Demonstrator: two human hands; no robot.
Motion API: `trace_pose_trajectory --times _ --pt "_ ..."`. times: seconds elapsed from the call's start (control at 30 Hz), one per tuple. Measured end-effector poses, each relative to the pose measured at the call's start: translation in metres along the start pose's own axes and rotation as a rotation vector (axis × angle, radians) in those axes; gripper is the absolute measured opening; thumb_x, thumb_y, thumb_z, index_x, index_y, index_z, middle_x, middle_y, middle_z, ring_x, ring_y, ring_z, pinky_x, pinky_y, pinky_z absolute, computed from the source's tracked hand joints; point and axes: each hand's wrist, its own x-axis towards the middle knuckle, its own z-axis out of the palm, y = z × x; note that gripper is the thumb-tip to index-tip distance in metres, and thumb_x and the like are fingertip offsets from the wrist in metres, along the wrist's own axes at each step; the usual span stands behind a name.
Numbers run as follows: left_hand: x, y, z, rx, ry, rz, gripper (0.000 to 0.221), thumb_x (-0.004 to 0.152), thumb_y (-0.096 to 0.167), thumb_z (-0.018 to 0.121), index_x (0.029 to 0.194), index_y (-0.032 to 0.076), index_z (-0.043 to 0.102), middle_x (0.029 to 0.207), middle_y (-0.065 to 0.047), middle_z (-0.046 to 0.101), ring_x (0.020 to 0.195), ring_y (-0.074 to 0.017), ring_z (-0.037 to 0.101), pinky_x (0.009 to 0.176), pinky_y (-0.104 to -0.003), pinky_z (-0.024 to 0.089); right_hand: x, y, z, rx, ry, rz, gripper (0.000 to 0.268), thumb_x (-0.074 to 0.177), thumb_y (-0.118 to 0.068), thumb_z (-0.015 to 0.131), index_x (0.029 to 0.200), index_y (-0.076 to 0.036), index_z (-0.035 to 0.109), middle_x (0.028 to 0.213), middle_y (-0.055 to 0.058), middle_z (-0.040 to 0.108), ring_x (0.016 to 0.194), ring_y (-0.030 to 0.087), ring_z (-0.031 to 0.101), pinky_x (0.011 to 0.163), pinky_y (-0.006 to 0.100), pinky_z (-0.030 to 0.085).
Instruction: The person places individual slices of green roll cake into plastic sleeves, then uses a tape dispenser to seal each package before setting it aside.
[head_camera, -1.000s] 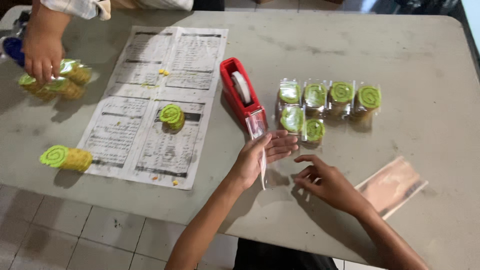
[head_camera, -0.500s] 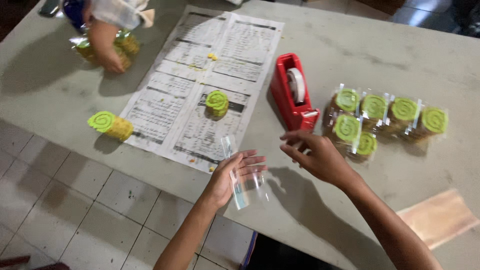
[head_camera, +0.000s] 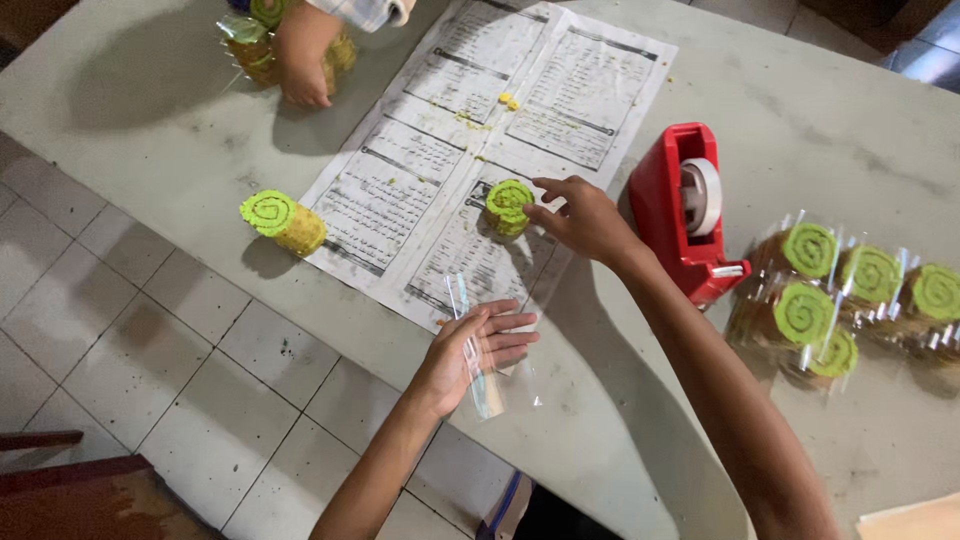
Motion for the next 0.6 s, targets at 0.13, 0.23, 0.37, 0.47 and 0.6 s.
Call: trace_pose_trajectory --times 0.13,0.23,0.37,0.47,0.6 --pt "0.002 0.0 -0.003 -0.001 0.006 -0.007 0.054 0.111 0.039 0.05 0.149 0.001 0.059 0.143 -0.032 0.071 0.126 -0.0435 0.074 0.106 -0.05 0.061 0.02 0.003 0.01 -0.022 -0.029 0.024 0.055 0.105 -0.04 0.077 0.147 -0.005 0.07 0.122 0.021 0.074 0.108 0.044 0.077 0.097 0.06 0.061" --pt "0.002 0.003 -0.003 0.01 0.011 -0.01 0.054 0.112 0.038 0.049 0.15 0.001 0.058 0.143 -0.031 0.071 0.126 -0.042 0.074 0.106 -0.049 0.061 0.027 -0.003 0.013 -0.026 -0.031 0.016 0.053 0.1 -0.036 0.082 0.139 -0.001 0.075 0.115 0.023 0.075 0.103 0.045 0.078 0.094 0.059 0.061" --pt "0.004 0.003 -0.004 0.044 0.004 -0.002 0.056 0.112 0.038 0.047 0.152 0.0 0.055 0.143 -0.031 0.071 0.127 -0.0415 0.074 0.107 -0.05 0.061 0.035 0.011 0.017 0.017 -0.014 0.05 0.051 0.091 -0.034 0.089 0.133 -0.006 0.077 0.113 0.018 0.076 0.103 0.041 0.077 0.096 0.056 0.06" --pt "0.005 0.002 -0.005 0.051 -0.003 -0.001 0.055 0.113 0.037 0.046 0.152 -0.001 0.055 0.144 -0.032 0.07 0.128 -0.0419 0.073 0.108 -0.051 0.06 0.036 0.017 0.017 0.109 0.013 0.069 0.049 0.087 -0.031 0.094 0.13 -0.012 0.079 0.112 0.012 0.079 0.102 0.033 0.077 0.096 0.05 0.06" --pt "0.002 0.008 0.0 0.039 0.0 -0.025 0.052 0.113 0.037 0.046 0.151 0.002 0.055 0.146 -0.03 0.07 0.13 -0.0406 0.072 0.111 -0.05 0.059 0.04 0.029 0.022 0.31 0.0 0.076 0.039 0.091 -0.018 0.092 0.126 -0.01 0.077 0.114 0.014 0.082 0.107 0.032 0.079 0.097 0.048 0.061"
